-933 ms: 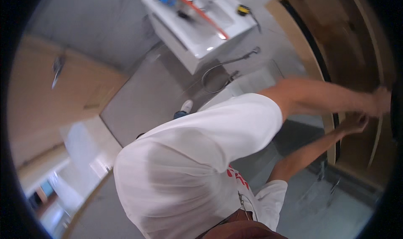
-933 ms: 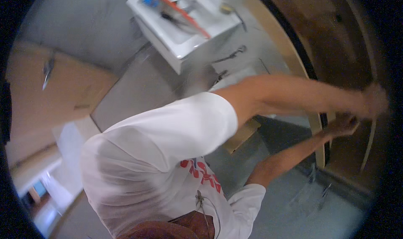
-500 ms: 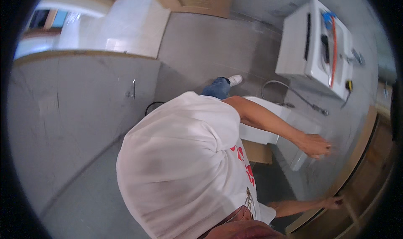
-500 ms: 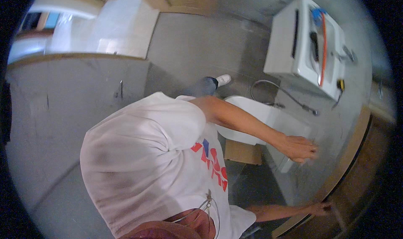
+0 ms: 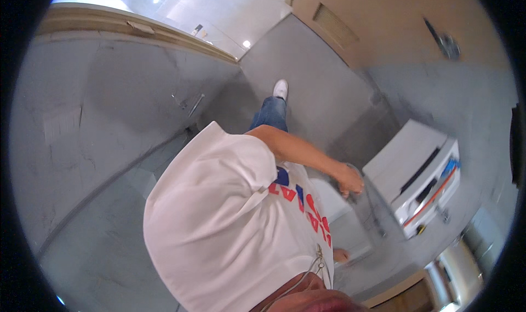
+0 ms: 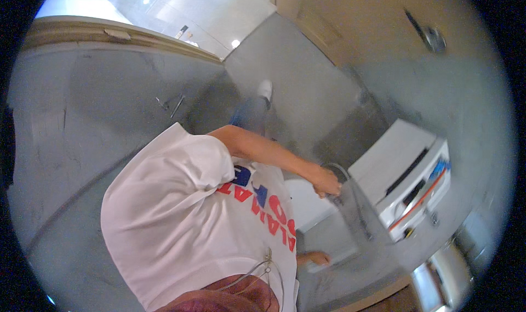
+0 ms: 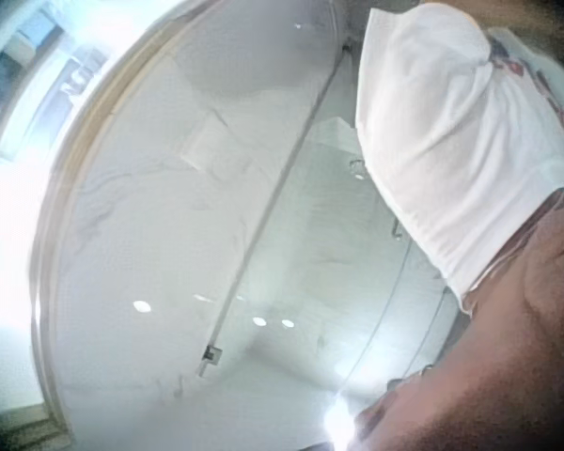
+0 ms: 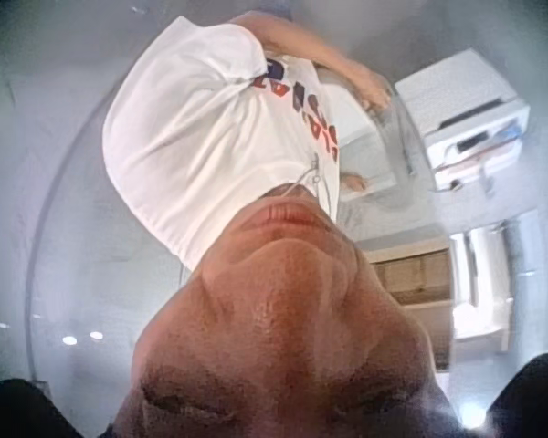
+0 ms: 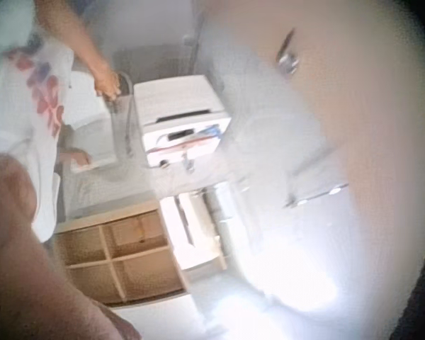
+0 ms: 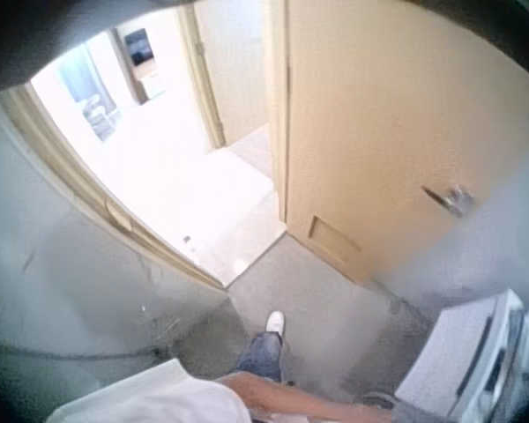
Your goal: The person assembles a wooden cabinet by inserting and adjusting wooden dividers into a wall-mounted unit. They use a sanding block to smooth the edges of the dividers and a cloth to wipe the interior surfaces.
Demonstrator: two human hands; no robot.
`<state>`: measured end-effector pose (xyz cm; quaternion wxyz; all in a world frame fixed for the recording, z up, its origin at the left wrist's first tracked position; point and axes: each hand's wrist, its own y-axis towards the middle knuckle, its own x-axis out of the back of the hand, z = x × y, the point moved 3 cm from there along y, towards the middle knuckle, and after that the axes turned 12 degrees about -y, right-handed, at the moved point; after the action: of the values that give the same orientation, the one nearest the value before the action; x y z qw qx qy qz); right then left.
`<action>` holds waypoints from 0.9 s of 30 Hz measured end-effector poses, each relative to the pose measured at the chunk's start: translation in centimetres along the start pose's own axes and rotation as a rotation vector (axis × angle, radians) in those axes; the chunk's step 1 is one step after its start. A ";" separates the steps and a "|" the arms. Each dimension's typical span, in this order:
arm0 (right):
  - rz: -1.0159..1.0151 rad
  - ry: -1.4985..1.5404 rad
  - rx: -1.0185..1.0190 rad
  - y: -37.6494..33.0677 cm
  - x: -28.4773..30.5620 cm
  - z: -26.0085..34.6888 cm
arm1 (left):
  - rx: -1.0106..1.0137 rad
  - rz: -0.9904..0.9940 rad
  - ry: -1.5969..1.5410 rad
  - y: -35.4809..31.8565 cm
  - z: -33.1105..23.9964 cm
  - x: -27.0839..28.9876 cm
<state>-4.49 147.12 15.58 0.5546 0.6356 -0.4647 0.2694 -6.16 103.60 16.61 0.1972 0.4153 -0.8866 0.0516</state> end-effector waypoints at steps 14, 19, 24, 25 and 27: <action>0.913 0.496 0.776 2.7 -10.8 70.4 | 0.745 -0.981 -0.048 -40.1 20.6 32.5; 1.411 0.511 1.135 3.4 -5.2 93.9 | 1.035 -1.202 -0.303 -53.2 27.1 29.0; 1.451 0.610 1.453 -2.0 3.9 116.0 | 1.076 -1.762 -0.379 -64.2 29.4 25.5; 1.445 0.591 1.505 -3.2 6.5 120.1 | 1.025 -1.886 -0.307 -66.2 31.2 25.1; 1.459 0.539 1.587 -7.3 8.6 124.7 | 1.107 -2.022 -0.449 -68.4 28.8 26.2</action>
<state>-15.94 25.18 -10.21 -0.2183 0.3051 -0.2870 0.8814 21.66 33.06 -4.47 -0.2197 0.9593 -0.0251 0.1757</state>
